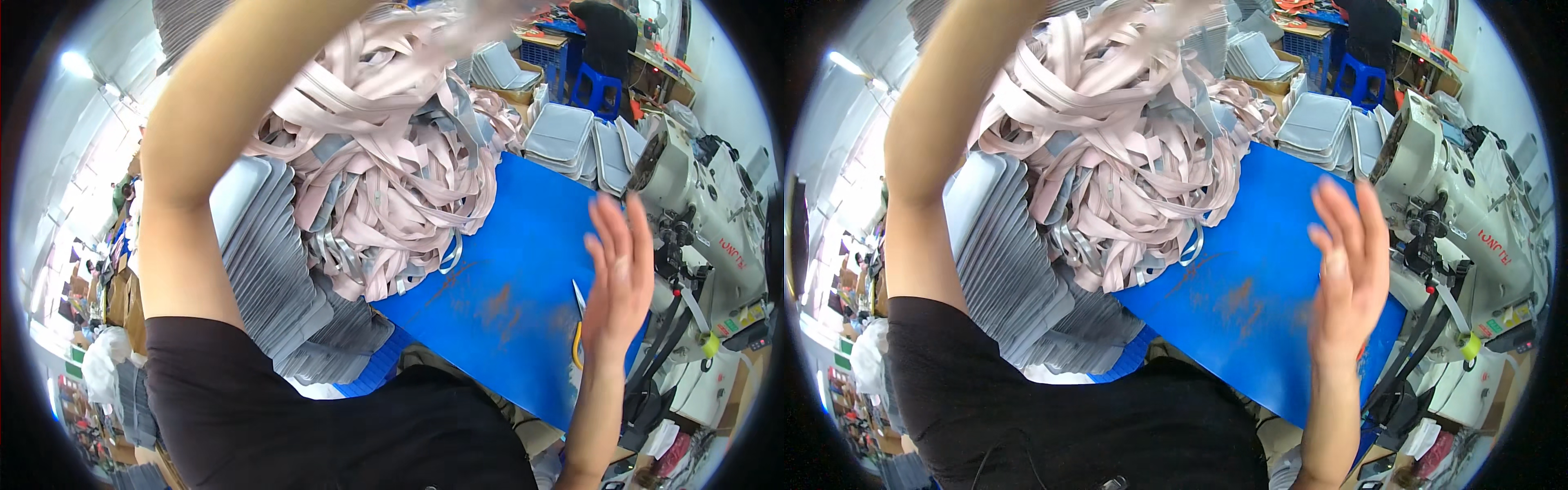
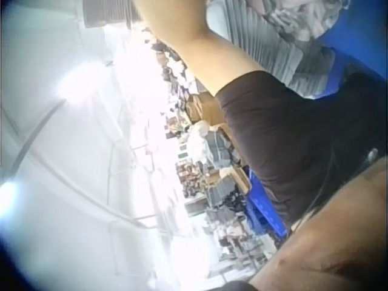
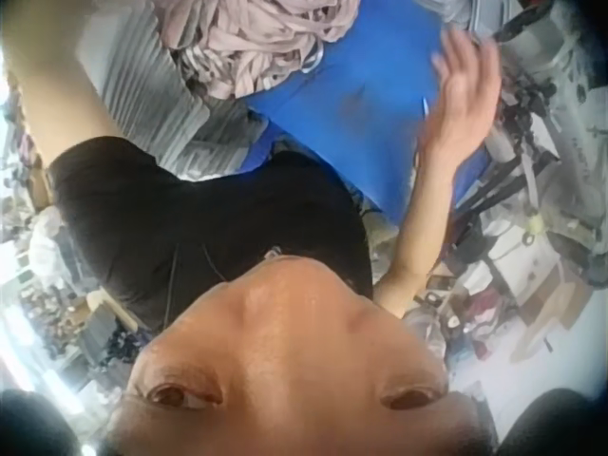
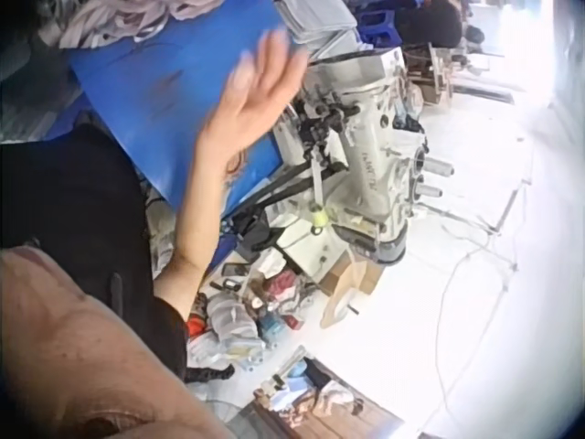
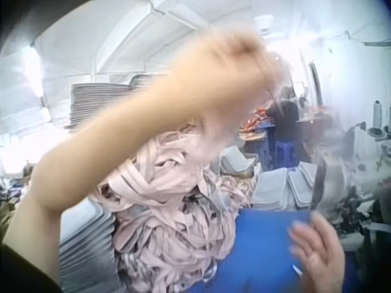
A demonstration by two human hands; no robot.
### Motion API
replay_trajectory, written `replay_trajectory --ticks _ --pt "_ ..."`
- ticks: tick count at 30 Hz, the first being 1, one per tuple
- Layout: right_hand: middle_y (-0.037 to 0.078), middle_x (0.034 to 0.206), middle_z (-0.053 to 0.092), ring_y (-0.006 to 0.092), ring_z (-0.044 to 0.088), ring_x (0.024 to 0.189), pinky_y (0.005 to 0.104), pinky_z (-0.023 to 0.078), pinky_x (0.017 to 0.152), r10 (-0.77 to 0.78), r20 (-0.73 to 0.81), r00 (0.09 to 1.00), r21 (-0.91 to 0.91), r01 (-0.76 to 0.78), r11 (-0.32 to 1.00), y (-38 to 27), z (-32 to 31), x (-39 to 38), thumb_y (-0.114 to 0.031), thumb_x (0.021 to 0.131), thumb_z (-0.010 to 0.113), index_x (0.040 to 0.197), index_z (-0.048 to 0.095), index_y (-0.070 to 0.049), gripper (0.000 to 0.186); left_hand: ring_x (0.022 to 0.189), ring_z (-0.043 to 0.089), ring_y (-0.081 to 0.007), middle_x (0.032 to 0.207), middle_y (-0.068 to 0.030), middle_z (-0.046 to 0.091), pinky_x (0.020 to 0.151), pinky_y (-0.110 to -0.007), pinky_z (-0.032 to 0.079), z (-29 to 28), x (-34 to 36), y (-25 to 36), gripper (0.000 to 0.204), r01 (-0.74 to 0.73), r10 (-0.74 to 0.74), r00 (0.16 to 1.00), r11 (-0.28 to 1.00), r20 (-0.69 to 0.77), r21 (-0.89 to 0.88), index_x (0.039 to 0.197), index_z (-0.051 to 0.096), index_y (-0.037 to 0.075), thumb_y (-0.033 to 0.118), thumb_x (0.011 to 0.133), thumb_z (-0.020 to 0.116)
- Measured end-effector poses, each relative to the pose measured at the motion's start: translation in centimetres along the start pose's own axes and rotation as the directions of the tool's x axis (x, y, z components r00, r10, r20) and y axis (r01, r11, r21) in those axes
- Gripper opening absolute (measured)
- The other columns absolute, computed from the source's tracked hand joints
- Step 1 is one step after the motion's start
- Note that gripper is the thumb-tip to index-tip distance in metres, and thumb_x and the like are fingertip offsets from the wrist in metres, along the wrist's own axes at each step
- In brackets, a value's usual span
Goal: The person assembles face masks by inserting elastic straps into the edges of light blue fabric pieces. They use a sewing machine to stitch the straps in place and scissors to trim excess thread. The process is repeated for multiple masks, with finished units stacked on the table.
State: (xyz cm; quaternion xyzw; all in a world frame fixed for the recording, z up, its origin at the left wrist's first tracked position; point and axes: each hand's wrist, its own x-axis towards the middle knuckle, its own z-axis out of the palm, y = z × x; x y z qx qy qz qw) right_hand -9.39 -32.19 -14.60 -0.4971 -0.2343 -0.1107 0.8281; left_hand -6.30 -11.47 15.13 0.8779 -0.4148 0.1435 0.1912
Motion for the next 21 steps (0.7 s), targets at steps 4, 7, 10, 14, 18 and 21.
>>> replay_trajectory --ticks 4,7,10,14,18,21 --pt "0.015 0.140 0.062 0.0237 0.060 0.129 0.0393 0.046 0.112 0.027 0.009 1.000 0.293 -0.028 0.956 -0.6 2.2 5.8 -0.022 0.109 0.053 0.148 0.048 0.005 0.047 0.082 0.068 -0.0212 0.082 -0.0104 0.070 0.078 -0.036 0.053 11.6 -1.6 -4.8 0.024 -0.208 0.215 0.976 0.965 0.029 -0.157 0.094 0.072 0.004 0.028 0.093 0.069" --pt "0.013 0.144 0.060 0.0204 0.060 0.128 0.0416 0.047 0.113 0.073 0.009 0.997 0.421 -0.070 0.904 0.5 0.9 6.9 -0.019 0.111 0.049 0.147 0.050 0.003 0.043 0.092 0.071 -0.0292 0.097 -0.0119 0.074 0.082 -0.042 0.054 9.0 -5.0 -7.5 0.025 -0.267 0.272 0.960 0.960 -0.066 0.080 0.103 0.072 0.006 0.029 0.098 0.065" --pt "0.011 0.131 0.064 0.0198 0.064 0.117 0.0396 0.053 0.105 0.126 -0.051 0.991 0.544 -0.079 0.835 0.3 -0.2 5.5 -0.017 0.108 0.053 0.146 0.050 0.004 0.043 0.116 0.063 -0.0338 0.122 -0.0177 0.067 0.101 -0.047 0.050 3.0 -9.1 -10.9 0.043 -0.201 0.040 0.958 0.801 0.284 0.564 0.118 0.066 0.004 0.039 0.094 0.073" --pt "0.002 0.104 0.057 0.0123 0.053 0.092 0.0283 0.048 0.087 0.046 -0.194 0.980 0.585 0.077 0.807 -0.3 -2.4 3.1 -0.017 0.107 0.051 0.151 0.045 0.004 0.049 0.114 0.061 -0.0375 0.118 -0.0183 0.066 0.103 -0.048 0.048 -2.2 -14.6 -15.7 0.037 -0.102 -0.327 0.899 0.493 0.293 0.864 0.118 0.062 0.004 0.033 0.095 0.069" --pt "-0.002 0.086 0.042 0.0062 0.038 0.071 0.0242 0.032 0.062 -0.093 -0.307 0.947 0.374 0.210 0.903 0.3 -4.6 -0.5 -0.013 0.106 0.050 0.149 0.045 0.003 0.047 0.099 0.065 -0.0325 0.099 -0.0109 0.068 0.097 -0.043 0.048 -4.3 -18.9 -19.8 0.027 -0.081 -0.177 0.972 0.364 0.155 0.928 0.094 0.064 0.005 0.031 0.101 0.061" --pt "-0.001 0.084 0.041 0.0045 0.036 0.063 0.0221 0.028 0.053 -0.057 -0.392 0.918 0.286 0.181 0.941 1.4 -6.0 -3.9 -0.011 0.105 0.050 0.150 0.044 0.002 0.047 0.096 0.065 -0.0343 0.096 -0.0119 0.068 0.094 -0.044 0.049 -5.6 -19.6 -22.1 0.028 0.020 -0.235 0.971 0.296 0.053 0.955 0.093 0.062 0.006 0.032 0.102 0.060"
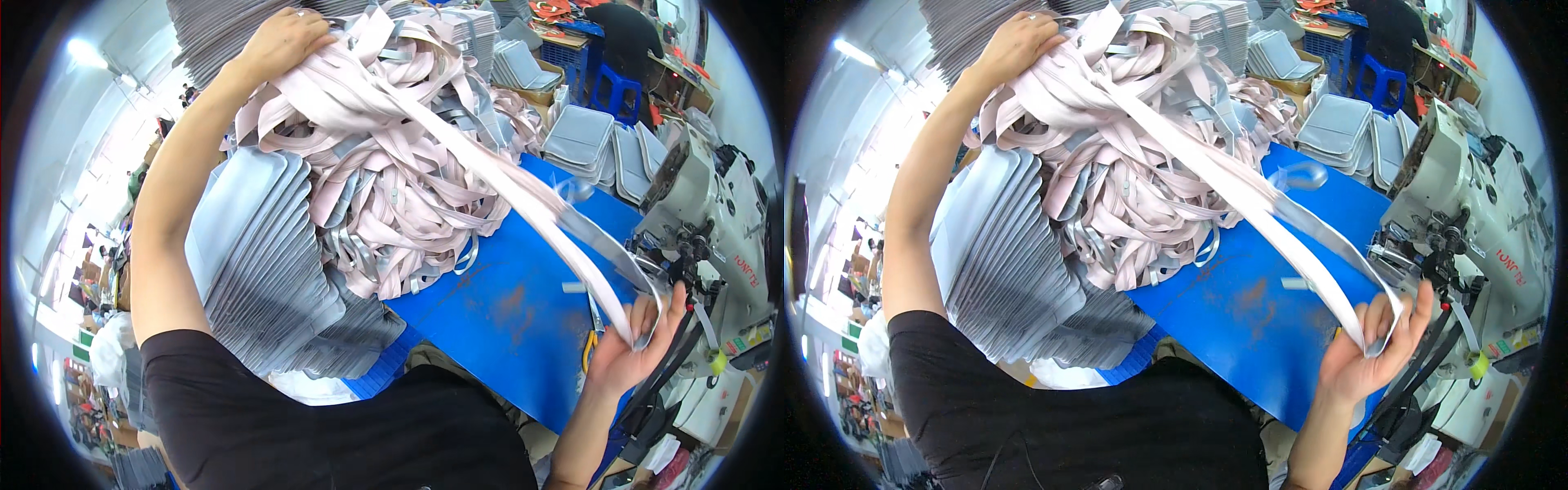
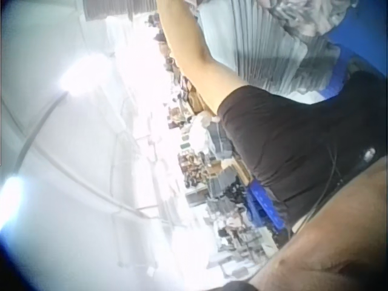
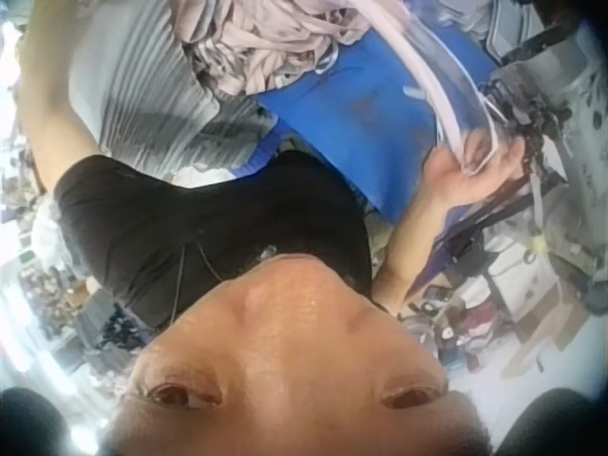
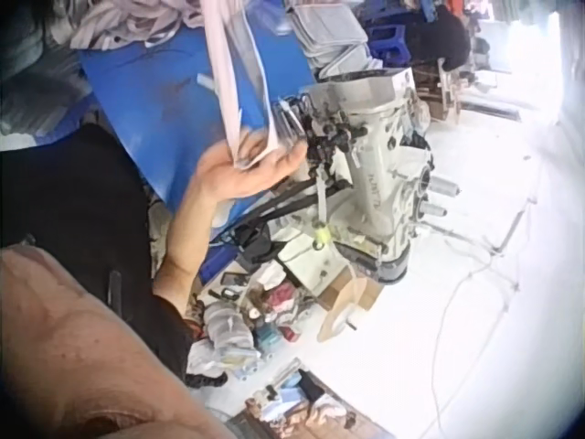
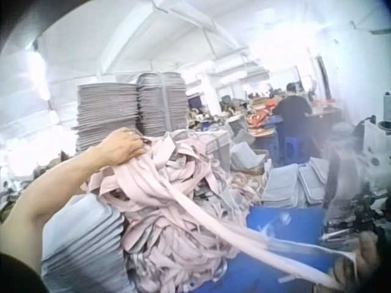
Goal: The person assembles face masks by inserting elastic straps into the edges of light blue fabric pieces. They use a sewing machine to stitch the straps in place and scissors to trim excess thread. The process is repeated for multiple masks, with finished units stacked on the table.
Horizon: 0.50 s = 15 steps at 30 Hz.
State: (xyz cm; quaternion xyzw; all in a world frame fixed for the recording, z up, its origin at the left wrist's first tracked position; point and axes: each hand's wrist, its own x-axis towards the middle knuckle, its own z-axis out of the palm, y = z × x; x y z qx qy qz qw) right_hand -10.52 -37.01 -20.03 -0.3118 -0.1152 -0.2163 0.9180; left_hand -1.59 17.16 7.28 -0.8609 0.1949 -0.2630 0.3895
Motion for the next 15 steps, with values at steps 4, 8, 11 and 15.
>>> replay_trajectory --ticks 4,8,11,15 --pt "-0.001 0.084 0.040 0.0040 0.034 0.062 0.0207 0.027 0.051 -0.057 -0.104 0.993 -0.067 0.050 0.997 -1.7 -2.3 -1.9 -0.013 0.107 0.049 0.150 0.044 0.002 0.046 0.094 0.064 -0.0351 0.096 -0.0115 0.069 0.088 -0.046 0.050 0.7 0.0 -1.5 0.028 0.059 -0.058 0.997 0.998 -0.054 0.031 0.092 0.061 0.007 0.032 0.103 0.060" --pt "0.000 0.083 0.041 0.0041 0.033 0.061 0.0213 0.026 0.048 -0.028 -0.171 0.985 -0.011 0.026 1.000 -4.2 -3.5 -1.3 -0.017 0.108 0.051 0.141 0.051 0.001 0.038 0.101 0.071 -0.0358 0.110 -0.0153 0.074 0.088 -0.045 0.054 0.1 -3.1 -5.9 0.029 0.401 -0.411 0.907 0.910 0.092 0.104 0.107 0.071 0.007 0.032 0.102 0.058" --pt "0.003 0.090 0.054 0.0048 0.046 0.069 0.0207 0.038 0.057 0.196 -0.038 0.980 -0.257 -0.199 0.946 -4.5 -4.8 -1.4 -0.020 0.107 0.056 0.133 0.057 0.000 0.033 0.105 0.069 -0.0398 0.115 -0.0175 0.073 0.091 -0.048 0.053 -1.1 -3.7 -6.3 0.033 0.660 -0.655 0.731 0.750 0.191 0.049 0.108 0.071 0.007 0.035 0.102 0.055" --pt "0.008 0.121 0.065 0.0147 0.062 0.107 0.0299 0.048 0.094 0.463 -0.188 0.866 -0.588 -0.477 0.653 -0.7 -8.6 -5.2 -0.013 0.102 0.061 0.136 0.058 0.001 0.037 0.098 0.069 -0.0429 0.102 -0.0210 0.074 0.088 -0.053 0.053 1.9 -6.3 -10.1 0.035 0.578 -0.581 0.738 0.807 0.343 0.122 0.108 0.071 0.007 0.038 0.098 0.058"
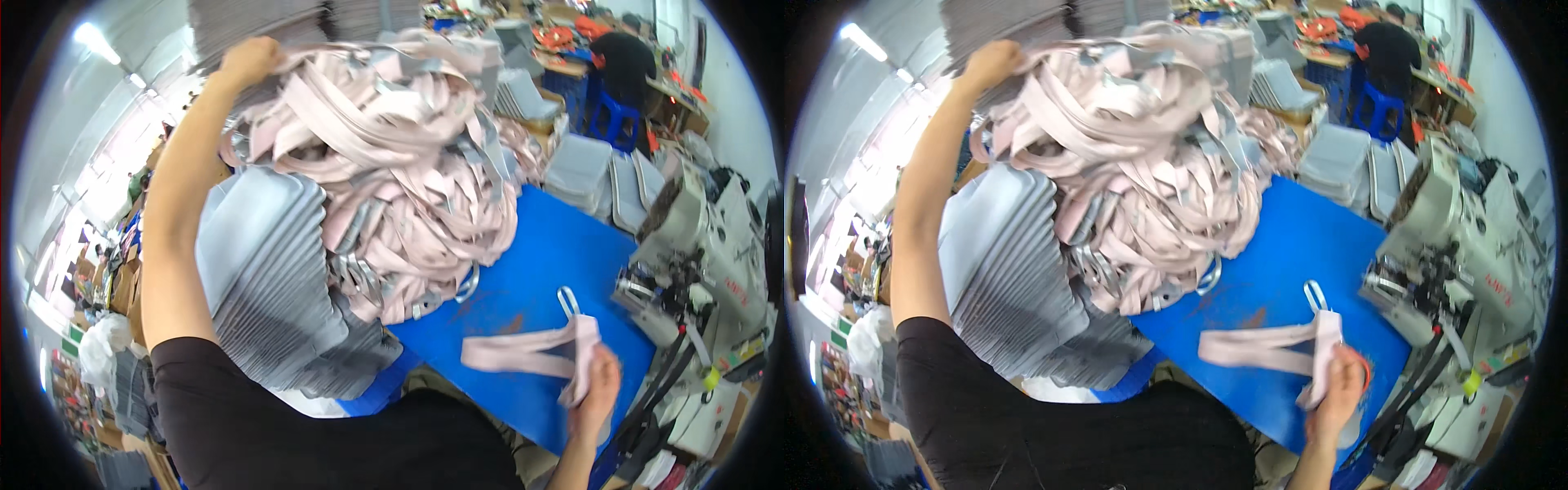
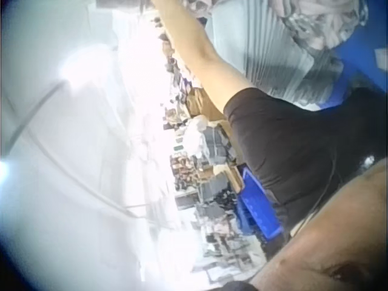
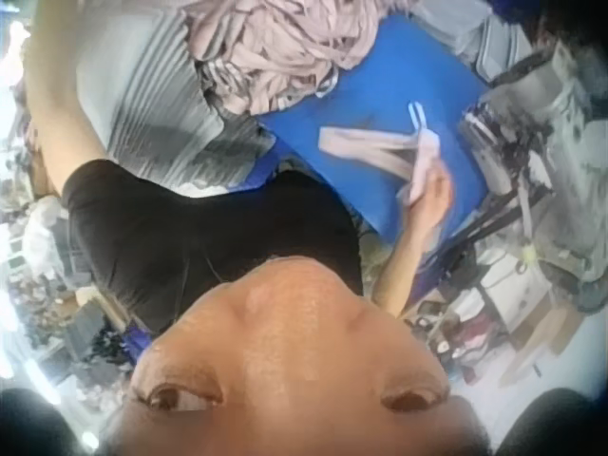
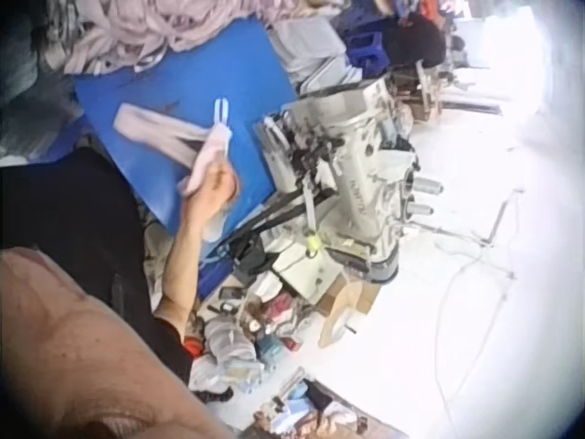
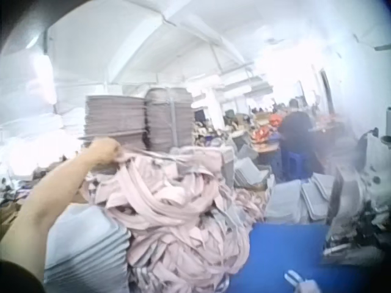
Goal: The person assembles face masks by inserting elastic straps into the edges of light blue fabric pieces. They use a sewing machine to stitch the straps in place and scissors to trim excess thread. The process is repeated for multiple masks, with finished units stacked on the table.
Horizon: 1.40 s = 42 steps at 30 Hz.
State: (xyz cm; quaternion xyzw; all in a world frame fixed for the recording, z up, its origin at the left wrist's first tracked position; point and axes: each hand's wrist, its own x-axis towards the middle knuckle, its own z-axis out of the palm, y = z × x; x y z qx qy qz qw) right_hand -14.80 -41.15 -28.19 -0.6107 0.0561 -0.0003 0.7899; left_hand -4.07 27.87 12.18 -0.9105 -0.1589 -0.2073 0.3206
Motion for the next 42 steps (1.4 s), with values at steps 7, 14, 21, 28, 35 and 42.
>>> replay_trajectory --ticks 7,14,21,28,35,42 --pt "0.012 0.137 0.062 0.0163 0.058 0.108 0.0259 0.045 0.094 0.129 0.219 0.967 -0.035 -0.124 0.992 0.7 0.3 -3.1 0.005 0.085 0.058 0.146 0.054 0.004 0.060 0.111 0.066 -0.0383 0.117 -0.0188 0.071 0.096 -0.050 0.053 -4.5 2.1 -3.3 0.036 0.094 -0.206 0.766 0.973 -0.609 -0.210 0.121 0.069 0.008 0.030 0.092 0.070" --pt "0.016 0.129 0.068 0.0200 0.067 0.113 0.0297 0.049 0.102 0.160 0.221 0.962 -0.179 -0.121 0.976 3.9 -0.2 -1.9 0.002 0.094 0.059 0.141 0.057 0.006 0.047 0.110 0.065 -0.0421 0.116 -0.0225 0.070 0.094 -0.052 0.053 -3.0 13.1 -22.3 0.045 0.328 -0.313 0.603 0.936 -0.734 -0.130 0.134 0.058 0.001 0.014 0.092 0.069" --pt "0.018 0.145 0.057 0.0240 0.064 0.121 0.0359 0.045 0.110 -0.213 0.078 0.974 -0.372 0.226 0.900 2.9 1.3 -1.9 0.007 0.089 0.061 0.145 0.052 0.006 0.057 0.114 0.071 -0.0323 0.125 -0.0109 0.074 0.098 -0.047 0.053 -8.9 11.7 -17.5 0.038 0.279 -0.305 0.884 0.952 -0.355 -0.124 0.124 0.075 0.018 0.040 0.094 0.070" --pt "0.011 0.127 0.063 0.0160 0.070 0.090 0.0268 0.060 0.071 0.051 0.157 0.986 -0.158 -0.026 0.987 0.3 3.8 -0.9 0.007 0.094 0.060 0.134 0.062 0.003 0.040 0.106 0.070 -0.0357 0.117 -0.0097 0.072 0.086 -0.045 0.055 -13.8 10.6 -13.6 0.027 -0.107 0.161 0.775 0.986 -0.611 0.125 0.122 0.073 0.019 0.029 0.103 0.057" --pt "0.010 0.124 0.063 0.0175 0.073 0.081 0.0266 0.062 0.073 -0.059 0.152 0.987 -0.069 0.070 0.995 1.8 3.0 -0.7 0.007 0.096 0.060 0.129 0.065 0.005 0.034 0.101 0.069 -0.0392 0.109 -0.0159 0.069 0.086 -0.050 0.055 -10.5 8.8 -9.1 0.015 0.119 -0.023 0.766 0.987 -0.642 0.107 0.106 0.071 0.011 0.020 0.098 0.062" --pt "0.015 0.128 0.062 0.0191 0.074 0.089 0.0290 0.062 0.080 -0.059 0.156 0.986 0.012 0.057 0.998 1.8 3.7 -1.2 0.007 0.095 0.061 0.131 0.064 0.006 0.036 0.094 0.069 -0.0384 0.103 -0.0165 0.068 0.081 -0.048 0.054 -18.6 4.0 -5.7 0.011 -0.082 -0.056 0.521 0.990 -0.851 -0.116 0.101 0.072 0.008 0.016 0.095 0.067"
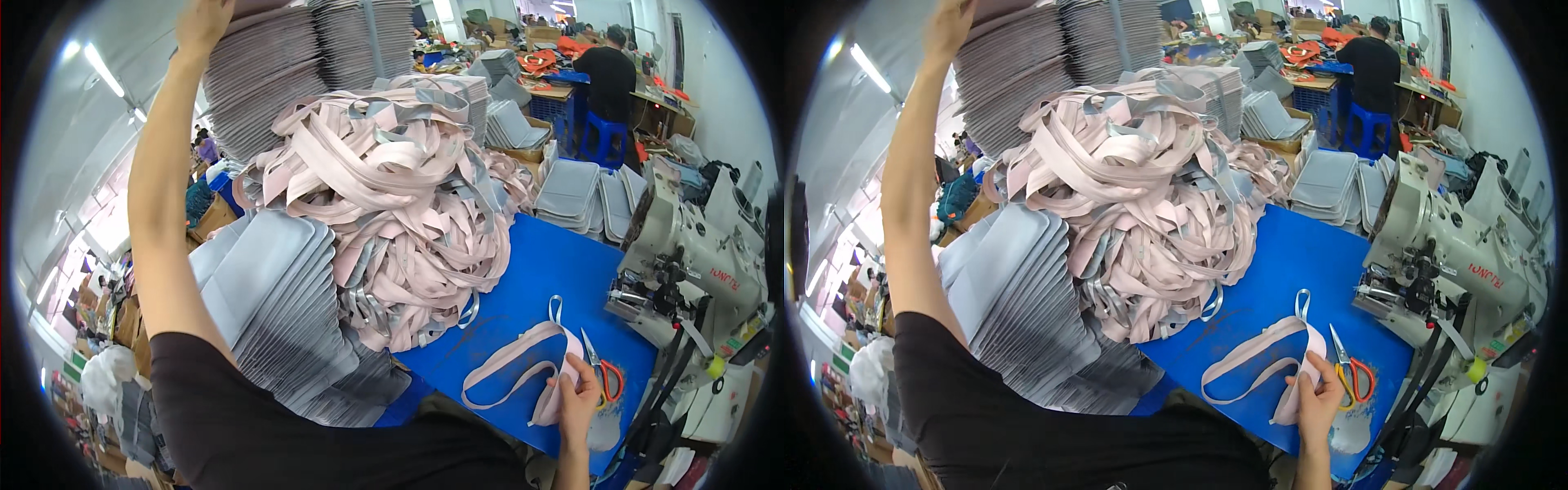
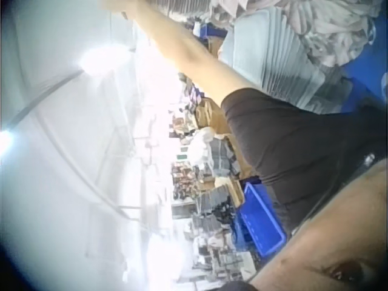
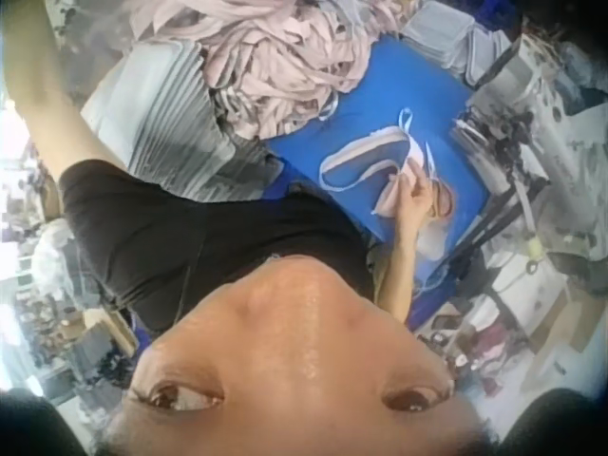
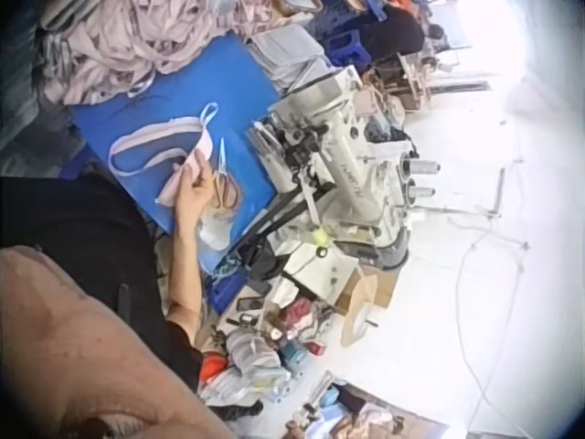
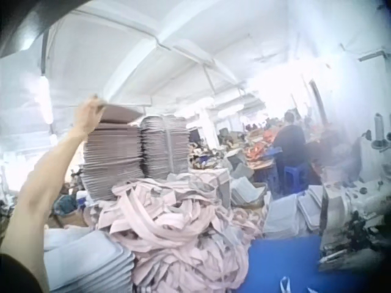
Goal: The person assembles face masks by inserting elastic straps into the edges of light blue fabric pieces. They use a sewing machine to stitch the straps in place and scissors to trim excess thread. The process is repeated for multiple masks, with finished units stacked on the table.
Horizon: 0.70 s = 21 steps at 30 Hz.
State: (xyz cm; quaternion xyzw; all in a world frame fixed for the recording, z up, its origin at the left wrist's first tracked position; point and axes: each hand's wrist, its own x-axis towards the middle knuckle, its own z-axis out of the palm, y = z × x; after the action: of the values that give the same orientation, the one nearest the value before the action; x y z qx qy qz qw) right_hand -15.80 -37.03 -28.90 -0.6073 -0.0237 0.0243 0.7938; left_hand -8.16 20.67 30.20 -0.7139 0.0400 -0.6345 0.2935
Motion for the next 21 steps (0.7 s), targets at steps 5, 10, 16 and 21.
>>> replay_trajectory --ticks 5,10,16,21 --pt "0.016 0.127 0.064 0.0239 0.069 0.109 0.0370 0.058 0.097 -0.171 0.009 0.985 0.009 0.171 0.985 -2.3 0.6 2.4 -0.006 0.102 0.060 0.134 0.063 0.007 0.035 0.084 0.068 -0.0351 0.098 -0.0114 0.066 0.073 -0.046 0.054 -7.0 -2.2 25.9 0.014 -0.481 0.551 0.794 0.828 0.258 -0.289 0.101 0.072 0.011 0.012 0.087 0.070" --pt "0.013 0.118 0.072 0.0161 0.070 0.098 0.0302 0.055 0.086 0.068 0.130 0.989 0.383 -0.113 0.917 -4.6 4.6 4.9 -0.023 0.105 0.059 0.129 0.066 0.004 0.036 0.050 0.060 -0.0164 0.071 -0.0104 0.058 0.039 -0.033 0.047 -20.0 -17.3 47.0 0.029 -0.544 0.851 0.501 0.169 -0.156 -0.822 0.091 0.068 -0.010 0.014 0.074 0.067" --pt "0.009 0.116 0.073 0.0107 0.068 0.100 0.0262 0.053 0.089 0.388 0.219 0.895 0.400 -0.445 0.801 -2.0 -2.5 3.7 -0.024 0.105 0.058 0.124 0.069 0.003 0.035 0.049 0.062 -0.0220 0.070 -0.0100 0.056 0.046 -0.035 0.051 -23.6 -25.5 59.8 0.016 0.070 0.774 0.624 -0.186 -0.102 -0.980 0.081 0.063 0.001 0.012 0.075 0.071" --pt "0.005 0.105 0.074 0.0134 0.067 0.094 0.0301 0.053 0.083 0.044 0.227 0.973 -0.002 -0.045 0.999 -3.2 -5.8 2.4 -0.020 0.103 0.065 0.117 0.071 0.002 0.027 0.085 0.071 -0.0323 0.091 -0.0146 0.065 0.071 -0.042 0.057 -22.1 -24.2 61.6 0.021 0.279 0.726 0.686 -0.318 -0.044 -0.906 0.092 0.061 0.006 0.020 0.084 0.075"
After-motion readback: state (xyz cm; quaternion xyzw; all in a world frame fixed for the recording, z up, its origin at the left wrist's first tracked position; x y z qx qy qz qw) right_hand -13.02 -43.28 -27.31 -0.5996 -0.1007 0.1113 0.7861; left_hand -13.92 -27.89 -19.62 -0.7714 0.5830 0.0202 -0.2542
